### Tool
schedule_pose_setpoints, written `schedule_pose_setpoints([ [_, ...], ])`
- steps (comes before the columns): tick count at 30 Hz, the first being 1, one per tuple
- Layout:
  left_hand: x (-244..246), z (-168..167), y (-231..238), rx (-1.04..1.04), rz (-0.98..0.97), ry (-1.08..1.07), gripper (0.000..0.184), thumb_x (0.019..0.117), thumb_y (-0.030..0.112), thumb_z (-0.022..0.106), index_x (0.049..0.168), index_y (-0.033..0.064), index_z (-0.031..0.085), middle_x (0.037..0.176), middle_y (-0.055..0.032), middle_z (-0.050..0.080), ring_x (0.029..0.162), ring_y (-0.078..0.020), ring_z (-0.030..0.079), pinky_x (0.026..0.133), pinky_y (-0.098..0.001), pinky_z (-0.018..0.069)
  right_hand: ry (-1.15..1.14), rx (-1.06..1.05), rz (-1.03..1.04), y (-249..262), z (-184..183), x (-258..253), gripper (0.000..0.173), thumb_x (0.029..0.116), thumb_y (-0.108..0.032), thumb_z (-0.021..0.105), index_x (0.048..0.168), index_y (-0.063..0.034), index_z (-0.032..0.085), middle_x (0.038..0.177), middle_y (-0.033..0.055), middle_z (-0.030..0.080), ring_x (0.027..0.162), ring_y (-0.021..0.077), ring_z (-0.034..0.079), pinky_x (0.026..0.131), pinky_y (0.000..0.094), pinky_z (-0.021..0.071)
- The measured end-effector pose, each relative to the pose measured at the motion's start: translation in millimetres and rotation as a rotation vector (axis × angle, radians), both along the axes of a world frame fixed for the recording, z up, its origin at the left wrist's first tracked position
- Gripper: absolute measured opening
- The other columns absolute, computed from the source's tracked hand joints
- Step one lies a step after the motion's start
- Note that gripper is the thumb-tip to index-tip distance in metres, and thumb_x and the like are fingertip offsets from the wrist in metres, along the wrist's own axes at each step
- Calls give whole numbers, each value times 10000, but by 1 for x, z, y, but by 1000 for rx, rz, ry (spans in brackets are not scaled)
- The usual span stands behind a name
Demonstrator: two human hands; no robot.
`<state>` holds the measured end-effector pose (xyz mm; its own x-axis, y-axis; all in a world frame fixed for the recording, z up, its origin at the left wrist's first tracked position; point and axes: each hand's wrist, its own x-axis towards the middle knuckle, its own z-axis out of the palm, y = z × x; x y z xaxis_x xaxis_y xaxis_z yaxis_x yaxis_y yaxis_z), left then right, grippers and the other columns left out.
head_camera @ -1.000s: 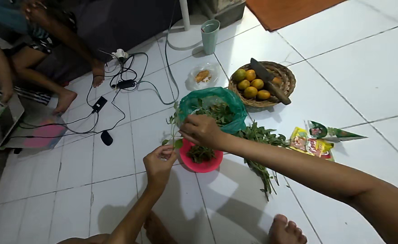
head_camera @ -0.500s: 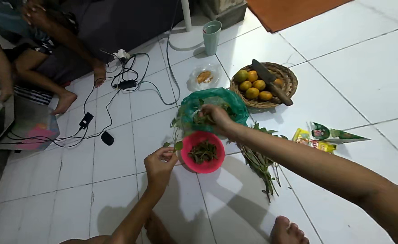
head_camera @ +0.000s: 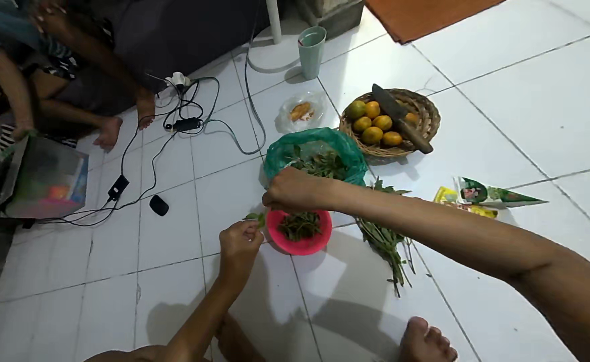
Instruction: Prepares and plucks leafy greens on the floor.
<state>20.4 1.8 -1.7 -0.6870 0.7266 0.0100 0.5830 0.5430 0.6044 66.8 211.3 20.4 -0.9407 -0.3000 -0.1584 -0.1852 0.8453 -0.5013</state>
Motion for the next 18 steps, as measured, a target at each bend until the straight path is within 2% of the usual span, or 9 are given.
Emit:
schedule_pose_setpoints([
  [4, -1, 7, 1, -116, 26, -50, 165, 862, -20, 679, 999, -59, 761, 836, -164, 735, 729, -170, 697, 717, -280, 559, 22, 104, 45, -11, 4, 5, 240, 1036, -59, 517, 1032, 87, 708, 900, 257, 681, 934, 451, 662, 805, 579, 482],
  [7, 1, 11, 2, -169, 59, -94, 167, 877, -5, 687, 1021, -57, 754, 850, -152, 738, 731, -142, 688, 718, -258, 546, 287, 102, 39, -22, -21, 8, 208, 989, -9, 556, 894, 121, 687, 774, 248, 663, 823, 443, 680, 703, 538, 504],
  [10, 0, 20, 6, -134, 97, -122, 164, 866, -1, 707, 1015, -55, 750, 833, -129, 732, 713, -96, 671, 695, -226, 535, 576, -98, -228, -30, -47, 6, 213, 927, -61, 629, 779, 73, 703, 666, 201, 645, 685, 387, 691, 601, 507, 529],
  [13, 2, 25, 6, -151, 120, -176, 143, 863, 13, 726, 993, -38, 758, 808, -94, 725, 682, -64, 643, 667, -217, 516, 586, -255, -547, -19, -42, 0, 184, 923, -101, 677, 844, 51, 746, 702, 202, 681, 674, 376, 703, 620, 545, 551],
  [14, 4, 22, 5, -159, 130, -194, 135, 863, 16, 729, 986, -33, 760, 801, -87, 722, 676, -58, 635, 662, -215, 510, 534, -328, -640, -5, -36, -4, 186, 941, -120, 677, 876, 35, 754, 719, 187, 691, 670, 346, 692, 629, 537, 543],
  [15, 5, 20, 4, -159, 139, -205, 134, 863, 15, 732, 985, -33, 762, 804, -90, 724, 681, -61, 637, 667, -217, 509, 454, -449, -729, 12, -28, -8, 193, 970, -128, 660, 922, 29, 763, 739, 160, 689, 661, 284, 648, 641, 490, 521],
  [16, 5, 19, 3, -149, 143, -207, 138, 862, 11, 733, 988, -36, 762, 815, -100, 729, 690, -65, 646, 675, -218, 515, 355, -604, -809, 29, -18, -11, 197, 1004, -127, 630, 969, 15, 761, 776, 108, 684, 669, 182, 593, 659, 398, 497],
  [17, 3, 20, 3, -140, 148, -208, 146, 862, 5, 729, 997, -41, 759, 833, -112, 733, 708, -71, 658, 690, -219, 525, 282, -774, -870, 44, -10, -12, 202, 1030, -122, 593, 973, -6, 749, 794, 45, 658, 680, 93, 544, 669, 311, 468],
  [18, 0, 23, 3, -135, 156, -213, 154, 866, 3, 728, 1010, -46, 754, 854, -121, 737, 727, -74, 667, 707, -219, 533, 236, -925, -912, 57, -5, -12, 226, 1044, -112, 552, 946, -22, 735, 785, -2, 628, 679, 45, 520, 670, 263, 457],
])
